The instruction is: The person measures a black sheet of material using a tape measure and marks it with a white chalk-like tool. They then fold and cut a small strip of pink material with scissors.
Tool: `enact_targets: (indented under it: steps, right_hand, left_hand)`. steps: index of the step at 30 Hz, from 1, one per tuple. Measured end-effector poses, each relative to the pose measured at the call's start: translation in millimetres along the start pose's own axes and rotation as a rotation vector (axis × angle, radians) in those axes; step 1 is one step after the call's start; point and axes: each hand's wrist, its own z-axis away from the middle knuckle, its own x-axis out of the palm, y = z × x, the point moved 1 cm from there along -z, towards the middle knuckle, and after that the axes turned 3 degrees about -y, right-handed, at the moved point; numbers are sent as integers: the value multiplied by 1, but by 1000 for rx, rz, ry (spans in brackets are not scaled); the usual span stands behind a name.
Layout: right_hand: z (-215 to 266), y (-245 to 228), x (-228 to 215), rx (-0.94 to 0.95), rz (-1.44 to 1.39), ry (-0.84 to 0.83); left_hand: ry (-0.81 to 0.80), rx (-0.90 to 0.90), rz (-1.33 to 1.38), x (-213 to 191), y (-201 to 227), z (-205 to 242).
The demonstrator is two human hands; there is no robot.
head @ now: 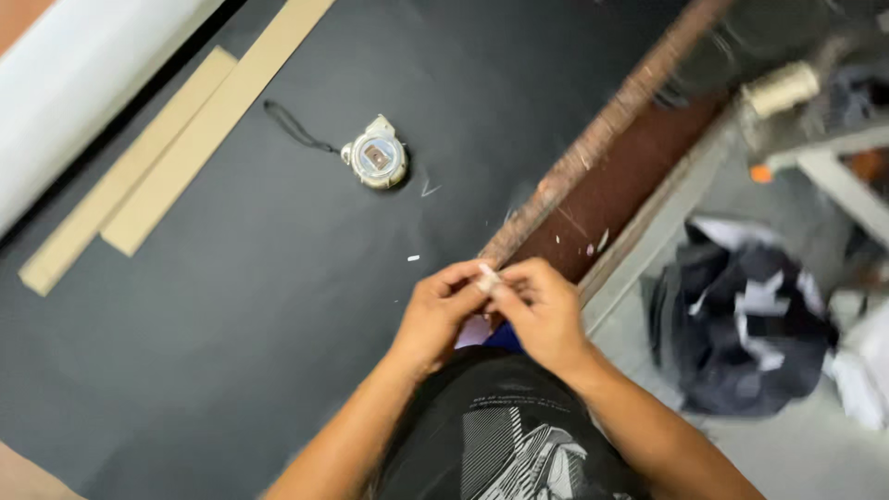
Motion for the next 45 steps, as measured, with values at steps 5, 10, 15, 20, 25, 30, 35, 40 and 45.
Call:
enact_targets:
  steps: [5,10,15,20,25,30,35,40,45]
  right_hand:
    - [-59,-11,-22,88,-66,-360]
    - [-108,-32,-20,121,-21,-559]
    - [-132,-41,3,111,155,-679]
    - [-139,-41,20,157,50,-653]
    - [-156,-47,10,146,184,-619]
    - [-174,-46,-3,164,127,-651]
    - [-227,-38,-57,134,162,-632]
    - [-385,-13,-151,-118,562,-465]
    - [-542,35,-250,-635,1211,-411]
  left_hand:
    - [314,205,-84,20,19,-14]
    - [616,496,-482,31,35,-5]
    - [572,573,-443,21,34,5]
    - [523,553,-342,1,34,2]
    - [470,562,-293,4,46,-16]
    - [442,569,-97,13,43,-39]
    - [549,558,61,21,62,-89]
    - [696,610,100,38,81,-135]
    - [722,587,357,62,86,-179]
